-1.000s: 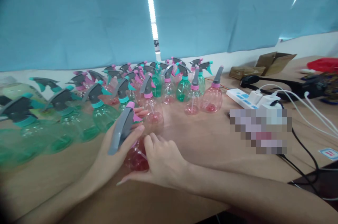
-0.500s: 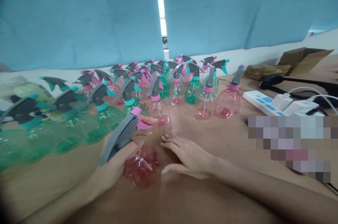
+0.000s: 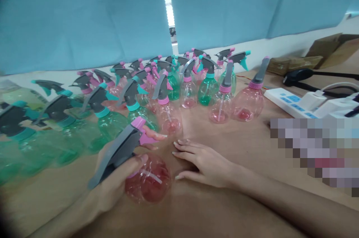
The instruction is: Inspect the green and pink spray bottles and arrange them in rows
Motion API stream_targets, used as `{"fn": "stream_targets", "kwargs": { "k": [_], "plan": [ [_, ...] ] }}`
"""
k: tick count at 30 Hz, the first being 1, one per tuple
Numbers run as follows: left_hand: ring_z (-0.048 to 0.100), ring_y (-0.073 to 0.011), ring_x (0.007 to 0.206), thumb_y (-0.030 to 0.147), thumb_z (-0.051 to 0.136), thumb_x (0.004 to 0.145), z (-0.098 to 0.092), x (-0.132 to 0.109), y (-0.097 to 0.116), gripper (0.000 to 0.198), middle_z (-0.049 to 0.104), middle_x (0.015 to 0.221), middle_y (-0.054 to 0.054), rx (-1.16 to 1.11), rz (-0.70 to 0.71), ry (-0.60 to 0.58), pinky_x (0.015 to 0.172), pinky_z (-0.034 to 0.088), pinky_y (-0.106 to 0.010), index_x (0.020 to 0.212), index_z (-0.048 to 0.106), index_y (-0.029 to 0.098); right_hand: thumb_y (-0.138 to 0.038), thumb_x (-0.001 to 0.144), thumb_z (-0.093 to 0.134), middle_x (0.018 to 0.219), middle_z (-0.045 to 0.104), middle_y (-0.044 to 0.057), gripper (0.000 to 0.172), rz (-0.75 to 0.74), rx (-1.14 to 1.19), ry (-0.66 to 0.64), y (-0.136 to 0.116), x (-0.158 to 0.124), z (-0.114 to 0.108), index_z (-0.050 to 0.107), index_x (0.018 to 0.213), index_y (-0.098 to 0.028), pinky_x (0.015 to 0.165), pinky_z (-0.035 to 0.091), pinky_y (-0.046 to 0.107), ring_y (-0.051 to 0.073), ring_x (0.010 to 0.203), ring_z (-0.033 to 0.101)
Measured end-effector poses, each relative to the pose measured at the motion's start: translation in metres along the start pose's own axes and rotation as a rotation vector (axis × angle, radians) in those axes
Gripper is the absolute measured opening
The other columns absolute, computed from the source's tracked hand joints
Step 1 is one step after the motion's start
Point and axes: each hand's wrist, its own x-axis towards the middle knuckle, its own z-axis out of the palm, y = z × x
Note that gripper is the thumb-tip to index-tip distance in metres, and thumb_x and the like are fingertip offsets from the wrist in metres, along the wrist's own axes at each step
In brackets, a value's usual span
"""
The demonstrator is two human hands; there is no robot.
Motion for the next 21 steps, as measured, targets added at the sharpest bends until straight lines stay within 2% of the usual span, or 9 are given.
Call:
{"fn": "stream_targets", "kwargs": {
  "k": [6, 9, 14, 18, 21],
  "plan": [
    [0.057, -0.0179, 0.058, 0.023, 0.053, 0.075, -0.0016, 0.0036, 0.0056, 0.011, 0.059, 0.065, 0.002, -0.019, -0.01, -0.066, 0.058, 0.05, -0.033, 0.081, 0.061, 0.025, -0.052, 0.089, 0.057, 0.149, 0.042, 0.009, 0.058, 0.004, -0.002, 0.031, 0.0061, -0.0034, 0.0001, 0.051, 0.138, -0.023, 0.114, 0.031, 0.048, 0.027, 0.138, 0.037],
    [0.063, -0.0195, 0.064, 0.026, 0.054, 0.074, -0.0017, 0.0012, 0.0065, 0.016, 0.068, 0.071, 0.0, -0.024, -0.045, -0.031, 0.062, 0.052, -0.034, 0.085, 0.066, 0.025, -0.052, 0.089, 0.057, 0.149, 0.041, 0.009, 0.058, 0.006, 0.001, 0.027, 0.0073, -0.0037, -0.0008, 0.049, 0.139, -0.023, 0.115, 0.029, 0.048, 0.026, 0.139, 0.036],
    [0.065, -0.0197, 0.062, 0.028, 0.058, 0.072, -0.0012, -0.0022, 0.0084, 0.01, 0.07, 0.069, 0.001, -0.014, -0.081, 0.049, 0.064, 0.054, -0.035, 0.076, 0.067, 0.027, -0.054, 0.088, 0.058, 0.15, 0.04, 0.009, 0.062, 0.012, -0.006, 0.005, 0.0071, -0.0031, -0.003, 0.048, 0.14, -0.022, 0.115, 0.029, 0.048, 0.027, 0.139, 0.035],
    [0.064, -0.0203, 0.058, 0.029, 0.057, 0.07, -0.0018, -0.0004, 0.0077, 0.007, 0.07, 0.068, 0.0, -0.029, -0.079, 0.038, 0.059, 0.055, -0.036, 0.072, 0.064, 0.026, -0.054, 0.085, 0.062, 0.149, 0.042, 0.009, 0.063, 0.005, 0.021, 0.015, 0.0076, -0.0033, -0.0038, 0.049, 0.139, -0.023, 0.114, 0.03, 0.048, 0.027, 0.139, 0.036],
    [0.065, -0.0204, 0.06, 0.03, 0.055, 0.072, -0.0022, 0.0014, 0.0046, 0.011, 0.071, 0.072, 0.0, -0.011, -0.063, 0.014, 0.064, 0.056, -0.037, 0.076, 0.065, 0.026, -0.054, 0.085, 0.062, 0.149, 0.042, 0.008, 0.063, 0.011, 0.031, 0.013, 0.0083, -0.0036, -0.0039, 0.049, 0.139, -0.024, 0.115, 0.029, 0.048, 0.027, 0.139, 0.036]
  ]
}}
